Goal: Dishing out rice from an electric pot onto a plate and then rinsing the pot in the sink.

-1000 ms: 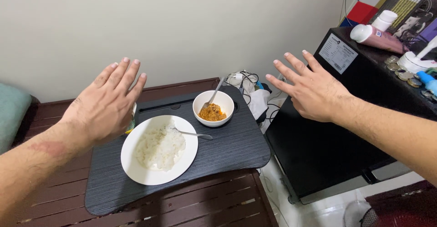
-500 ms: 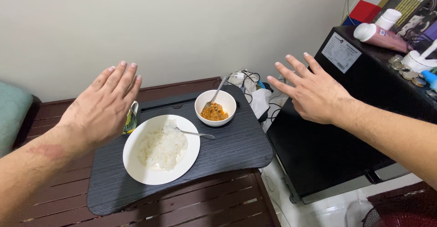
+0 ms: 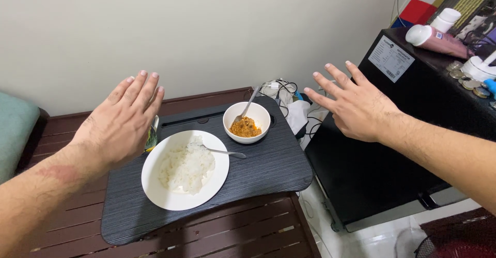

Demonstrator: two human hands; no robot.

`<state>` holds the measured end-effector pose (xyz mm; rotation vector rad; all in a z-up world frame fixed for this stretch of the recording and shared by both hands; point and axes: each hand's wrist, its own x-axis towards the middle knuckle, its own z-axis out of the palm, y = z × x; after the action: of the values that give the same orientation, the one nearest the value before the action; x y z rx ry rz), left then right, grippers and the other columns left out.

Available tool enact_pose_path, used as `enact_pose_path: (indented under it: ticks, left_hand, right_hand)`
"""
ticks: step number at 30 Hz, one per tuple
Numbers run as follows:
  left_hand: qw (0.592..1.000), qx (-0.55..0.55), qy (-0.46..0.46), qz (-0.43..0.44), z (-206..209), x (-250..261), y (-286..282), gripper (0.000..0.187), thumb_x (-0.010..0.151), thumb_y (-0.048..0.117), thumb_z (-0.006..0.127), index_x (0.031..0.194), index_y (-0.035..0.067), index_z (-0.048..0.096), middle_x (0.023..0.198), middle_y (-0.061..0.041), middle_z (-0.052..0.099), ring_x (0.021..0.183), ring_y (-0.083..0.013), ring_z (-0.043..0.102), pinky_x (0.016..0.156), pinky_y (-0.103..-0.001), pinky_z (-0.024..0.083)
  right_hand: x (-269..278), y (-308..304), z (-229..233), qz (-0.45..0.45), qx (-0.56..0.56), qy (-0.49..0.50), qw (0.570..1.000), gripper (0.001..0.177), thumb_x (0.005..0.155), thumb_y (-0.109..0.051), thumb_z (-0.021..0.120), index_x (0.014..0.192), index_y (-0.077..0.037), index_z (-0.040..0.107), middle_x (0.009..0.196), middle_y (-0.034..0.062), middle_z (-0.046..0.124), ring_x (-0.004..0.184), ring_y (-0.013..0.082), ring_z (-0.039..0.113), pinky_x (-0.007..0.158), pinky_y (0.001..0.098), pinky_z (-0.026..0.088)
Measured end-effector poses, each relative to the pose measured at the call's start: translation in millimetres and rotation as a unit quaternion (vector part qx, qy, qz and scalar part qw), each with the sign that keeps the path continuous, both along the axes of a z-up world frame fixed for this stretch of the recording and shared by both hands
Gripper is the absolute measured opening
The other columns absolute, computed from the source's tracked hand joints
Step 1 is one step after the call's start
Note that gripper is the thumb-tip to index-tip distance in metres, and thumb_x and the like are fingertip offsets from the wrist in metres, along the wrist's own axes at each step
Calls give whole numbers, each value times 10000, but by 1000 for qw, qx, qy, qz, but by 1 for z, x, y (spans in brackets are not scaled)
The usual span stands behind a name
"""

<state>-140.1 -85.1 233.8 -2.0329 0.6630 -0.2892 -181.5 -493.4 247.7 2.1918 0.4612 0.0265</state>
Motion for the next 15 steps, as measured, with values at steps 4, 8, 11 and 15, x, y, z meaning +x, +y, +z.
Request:
enact_pose_path:
  ticks: [4,8,11,15]
  left_hand:
    - [1000,-6,3,0,-3,2,-1,715,952,277,313,1580,-30,160,1677,-253,127,1554,-371,113,1241,-488,108]
    - [1000,-2,8,5,-2,2,-3,727,951,291,308,1582,-34,149,1677,-257,117,1553,-373,103,1240,-491,101]
    - [1000,1,12,9,0,1,-5,726,956,296,297,1583,-37,143,1677,-260,111,1553,-375,97,1241,-491,96]
    - [1000,9,20,20,1,1,-5,731,961,300,286,1587,-38,116,1679,-265,82,1554,-380,72,1239,-495,79]
  right_hand:
    - [1,-1,0,1,-2,-2,1000,913,849,-378,640,1633,-221,198,1683,142,220,1550,377,177,1188,564,167]
    - [1,-1,-1,3,-1,-2,1000,912,848,-378,641,1631,-221,201,1680,142,224,1549,375,180,1188,566,169]
    - [0,0,-1,4,0,-3,1000,911,850,-378,641,1632,-222,200,1679,143,227,1548,376,182,1189,566,169]
    - [1,1,-1,0,-3,0,1000,913,856,-386,636,1634,-228,186,1681,143,218,1546,376,180,1187,566,167]
